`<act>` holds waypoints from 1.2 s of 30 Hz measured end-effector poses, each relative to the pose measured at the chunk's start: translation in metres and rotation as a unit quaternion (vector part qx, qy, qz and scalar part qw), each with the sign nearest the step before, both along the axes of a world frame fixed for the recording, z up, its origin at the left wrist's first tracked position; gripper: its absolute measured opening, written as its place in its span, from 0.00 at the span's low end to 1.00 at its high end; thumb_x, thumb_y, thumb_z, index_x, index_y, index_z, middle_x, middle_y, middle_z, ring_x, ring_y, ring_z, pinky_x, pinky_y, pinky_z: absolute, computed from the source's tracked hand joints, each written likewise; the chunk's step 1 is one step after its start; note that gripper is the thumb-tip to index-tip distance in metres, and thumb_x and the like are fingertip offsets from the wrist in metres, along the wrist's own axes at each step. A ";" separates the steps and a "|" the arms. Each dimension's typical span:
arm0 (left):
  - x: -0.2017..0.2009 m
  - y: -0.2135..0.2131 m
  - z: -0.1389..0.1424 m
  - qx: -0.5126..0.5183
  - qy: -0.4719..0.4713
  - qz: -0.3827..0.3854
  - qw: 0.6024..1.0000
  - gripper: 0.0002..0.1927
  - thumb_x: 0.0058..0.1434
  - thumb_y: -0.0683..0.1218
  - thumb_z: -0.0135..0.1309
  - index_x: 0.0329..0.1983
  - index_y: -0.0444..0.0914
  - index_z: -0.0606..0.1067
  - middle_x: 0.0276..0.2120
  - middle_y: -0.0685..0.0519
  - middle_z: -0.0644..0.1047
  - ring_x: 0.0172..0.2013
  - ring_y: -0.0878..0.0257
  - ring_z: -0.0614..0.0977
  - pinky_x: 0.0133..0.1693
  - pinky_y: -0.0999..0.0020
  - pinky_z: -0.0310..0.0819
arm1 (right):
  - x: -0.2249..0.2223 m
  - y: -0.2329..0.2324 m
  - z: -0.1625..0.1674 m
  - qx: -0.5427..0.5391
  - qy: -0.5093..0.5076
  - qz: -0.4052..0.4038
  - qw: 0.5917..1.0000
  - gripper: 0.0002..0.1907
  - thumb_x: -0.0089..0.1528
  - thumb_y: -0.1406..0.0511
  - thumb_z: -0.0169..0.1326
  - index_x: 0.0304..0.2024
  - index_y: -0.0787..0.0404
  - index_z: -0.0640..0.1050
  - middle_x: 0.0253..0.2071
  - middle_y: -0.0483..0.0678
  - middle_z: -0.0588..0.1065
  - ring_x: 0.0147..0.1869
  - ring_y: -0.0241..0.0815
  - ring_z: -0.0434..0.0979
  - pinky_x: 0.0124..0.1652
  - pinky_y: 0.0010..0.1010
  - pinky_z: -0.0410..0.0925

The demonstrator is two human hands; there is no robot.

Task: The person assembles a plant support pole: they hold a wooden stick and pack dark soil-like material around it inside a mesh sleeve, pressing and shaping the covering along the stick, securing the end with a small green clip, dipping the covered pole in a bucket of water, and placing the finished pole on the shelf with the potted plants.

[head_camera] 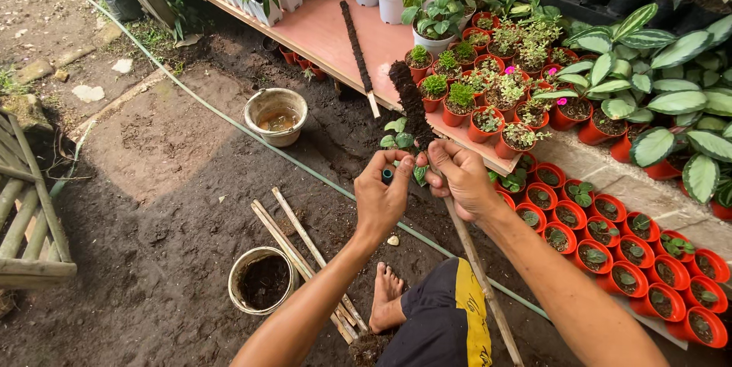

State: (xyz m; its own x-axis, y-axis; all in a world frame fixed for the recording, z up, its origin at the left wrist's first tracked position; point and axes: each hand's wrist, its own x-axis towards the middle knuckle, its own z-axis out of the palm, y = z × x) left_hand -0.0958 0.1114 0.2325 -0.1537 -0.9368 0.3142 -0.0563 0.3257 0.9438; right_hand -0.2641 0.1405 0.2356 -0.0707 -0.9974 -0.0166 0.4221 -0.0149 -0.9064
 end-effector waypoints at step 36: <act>0.082 -0.190 -0.175 0.222 0.249 0.057 0.941 0.07 0.69 0.48 0.57 0.41 0.39 0.77 0.28 0.62 0.72 0.26 0.73 0.68 0.29 0.75 0.62 | 0.053 -0.175 -0.063 -0.260 0.140 -0.153 0.943 0.12 0.75 0.60 0.55 0.52 0.63 0.72 0.41 0.50 0.78 0.32 0.29 0.68 0.32 0.23 0.64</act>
